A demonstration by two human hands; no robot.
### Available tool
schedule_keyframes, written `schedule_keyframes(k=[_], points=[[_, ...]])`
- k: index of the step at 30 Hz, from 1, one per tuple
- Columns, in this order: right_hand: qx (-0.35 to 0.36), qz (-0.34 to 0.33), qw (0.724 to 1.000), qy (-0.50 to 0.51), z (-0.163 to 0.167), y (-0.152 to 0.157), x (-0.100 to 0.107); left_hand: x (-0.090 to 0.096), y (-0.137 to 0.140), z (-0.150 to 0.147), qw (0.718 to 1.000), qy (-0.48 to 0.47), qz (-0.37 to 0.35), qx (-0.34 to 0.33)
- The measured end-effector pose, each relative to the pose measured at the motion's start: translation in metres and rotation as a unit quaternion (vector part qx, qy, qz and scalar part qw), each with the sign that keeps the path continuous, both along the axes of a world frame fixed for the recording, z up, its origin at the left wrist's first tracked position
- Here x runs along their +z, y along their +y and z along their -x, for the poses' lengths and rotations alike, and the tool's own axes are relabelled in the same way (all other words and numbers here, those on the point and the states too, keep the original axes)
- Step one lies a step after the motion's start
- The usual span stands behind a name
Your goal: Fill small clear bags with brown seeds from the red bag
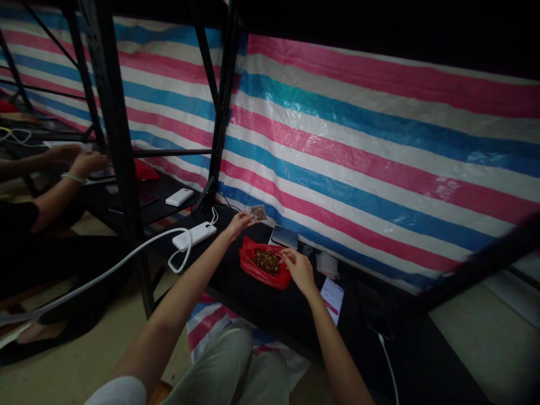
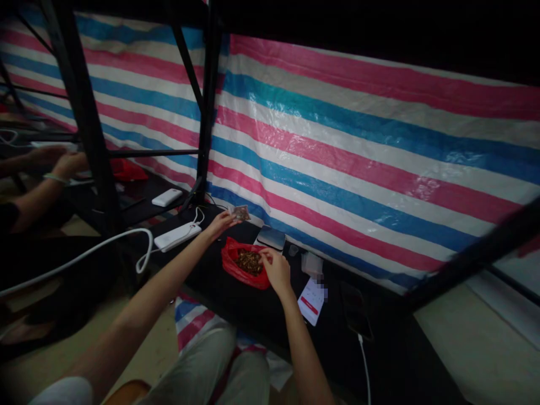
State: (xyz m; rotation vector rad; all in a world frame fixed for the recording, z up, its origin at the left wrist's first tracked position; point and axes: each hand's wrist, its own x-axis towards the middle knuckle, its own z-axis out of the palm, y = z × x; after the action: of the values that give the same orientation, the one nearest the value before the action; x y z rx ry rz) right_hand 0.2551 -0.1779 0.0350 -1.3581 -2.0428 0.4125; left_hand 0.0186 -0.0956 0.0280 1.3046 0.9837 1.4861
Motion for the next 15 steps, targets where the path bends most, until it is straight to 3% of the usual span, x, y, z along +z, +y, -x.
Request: schedule_keyframes(k=[4, 7, 10, 15], points=[[0.027, -0.043, 0.988, 0.143, 0.019, 0.01, -0.003, -0.001, -0.026, -0.053, 0.998, -0.019, -0.053, -0.005], [0.024, -0.045, 0.975, 0.215, 0.032, 0.021, -0.009, -0.009, -0.041, -0.075, 0.982, 0.133, -0.11, 0.073], [0.005, -0.046, 0.968, 0.246, 0.04, 0.034, -0.024, -0.018, -0.04, -0.076, 0.955, 0.242, -0.132, 0.112], [-0.058, -0.062, 0.95, 0.3, 0.047, 0.059, -0.056, -0.037, -0.011, -0.064, 0.933, 0.311, -0.169, 0.055]])
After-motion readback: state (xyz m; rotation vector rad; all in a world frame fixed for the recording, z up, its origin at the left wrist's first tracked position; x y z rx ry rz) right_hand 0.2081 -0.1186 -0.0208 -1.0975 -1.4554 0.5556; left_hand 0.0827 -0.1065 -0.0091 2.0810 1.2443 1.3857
